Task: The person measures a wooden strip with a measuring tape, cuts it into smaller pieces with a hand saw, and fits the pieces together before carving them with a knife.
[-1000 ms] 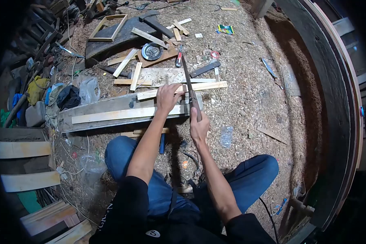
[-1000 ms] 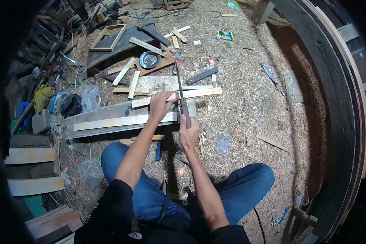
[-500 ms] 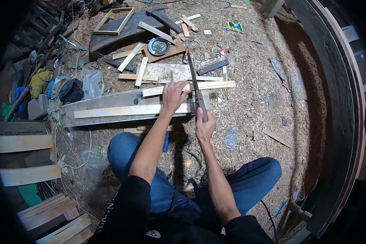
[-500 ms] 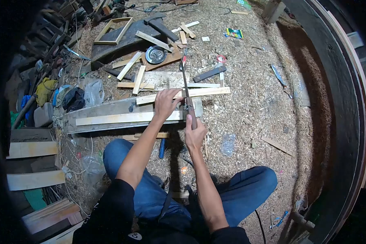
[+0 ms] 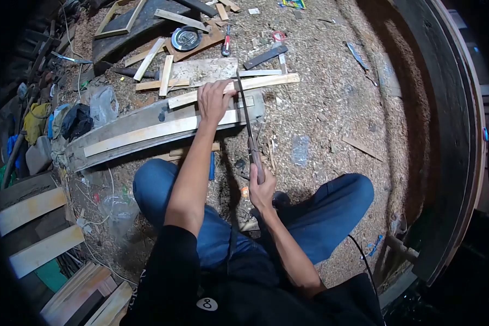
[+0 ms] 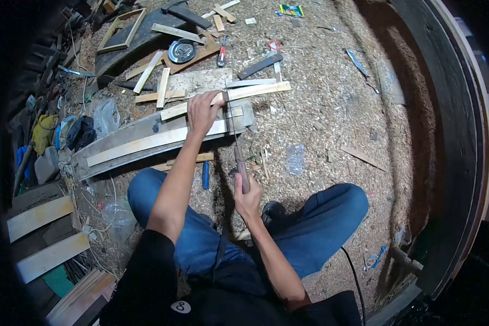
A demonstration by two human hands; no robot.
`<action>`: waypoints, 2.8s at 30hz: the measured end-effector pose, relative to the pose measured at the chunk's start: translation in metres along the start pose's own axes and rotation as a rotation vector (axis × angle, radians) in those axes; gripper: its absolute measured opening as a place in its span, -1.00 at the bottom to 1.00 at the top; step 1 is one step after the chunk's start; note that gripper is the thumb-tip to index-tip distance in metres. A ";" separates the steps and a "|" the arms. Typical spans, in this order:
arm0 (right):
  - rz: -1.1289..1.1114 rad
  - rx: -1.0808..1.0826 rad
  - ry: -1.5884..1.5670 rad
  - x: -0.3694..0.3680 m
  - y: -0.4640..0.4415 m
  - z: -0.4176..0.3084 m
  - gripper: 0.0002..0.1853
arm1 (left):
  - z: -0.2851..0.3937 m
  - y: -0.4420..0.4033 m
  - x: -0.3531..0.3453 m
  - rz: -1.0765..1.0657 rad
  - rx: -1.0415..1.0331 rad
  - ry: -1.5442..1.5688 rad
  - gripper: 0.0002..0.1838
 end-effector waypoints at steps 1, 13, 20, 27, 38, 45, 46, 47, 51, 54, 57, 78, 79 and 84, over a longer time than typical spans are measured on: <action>0.011 -0.032 -0.006 0.006 0.005 -0.011 -0.65 | 0.000 -0.001 0.002 -0.014 -0.006 0.003 -0.63; 0.025 0.149 -0.052 -0.018 -0.078 -0.055 -0.51 | -0.005 -0.001 0.001 -0.018 -0.008 0.022 -0.62; -0.001 0.132 -0.044 -0.030 -0.099 -0.034 -0.49 | -0.005 -0.003 0.003 -0.089 0.034 0.051 -0.58; 0.023 0.126 -0.072 -0.037 -0.111 -0.035 -0.45 | -0.003 -0.003 0.005 -0.082 0.007 0.052 -0.57; 0.010 0.103 -0.111 -0.048 -0.121 -0.033 -0.43 | -0.006 -0.001 0.003 -0.048 0.015 0.043 -0.61; -0.008 0.084 -0.096 -0.048 -0.128 -0.028 -0.44 | -0.006 -0.003 0.001 -0.039 0.016 0.049 -0.61; 0.002 0.087 -0.111 -0.049 -0.129 -0.029 -0.44 | -0.006 -0.003 0.001 -0.037 0.011 0.047 -0.61; 0.012 0.088 -0.126 -0.049 -0.131 -0.029 -0.43 | -0.007 -0.002 0.000 -0.037 0.014 0.045 -0.61; -0.007 0.099 -0.105 -0.051 -0.135 -0.038 -0.44 | -0.006 -0.001 0.001 -0.037 0.010 0.051 -0.63; -0.004 0.137 -0.078 -0.050 -0.132 -0.045 -0.44 | -0.006 -0.001 0.001 -0.063 0.015 0.023 -0.64; 0.028 0.166 -0.045 -0.050 -0.128 -0.046 -0.42 | -0.006 -0.002 0.001 -0.048 0.003 0.025 -0.64; 0.052 0.143 -0.094 -0.055 -0.128 -0.043 -0.45 | -0.005 -0.002 0.003 -0.055 0.013 0.020 -0.62; 0.062 0.131 -0.091 -0.056 -0.128 -0.043 -0.45 | -0.004 -0.002 0.003 -0.057 0.011 0.013 -0.62; 0.043 0.133 -0.064 -0.055 -0.132 -0.043 -0.47 | -0.005 -0.002 0.002 -0.069 0.009 0.022 -0.60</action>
Point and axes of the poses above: each hand's wrist, its own y-axis away from the middle knuckle, its own x-axis out of the back of the hand, z = x × y, the point moved 4 cm from there along -y, towards the middle knuckle, and after that the axes turned 12 degrees about -y, right-handed, at the moved point
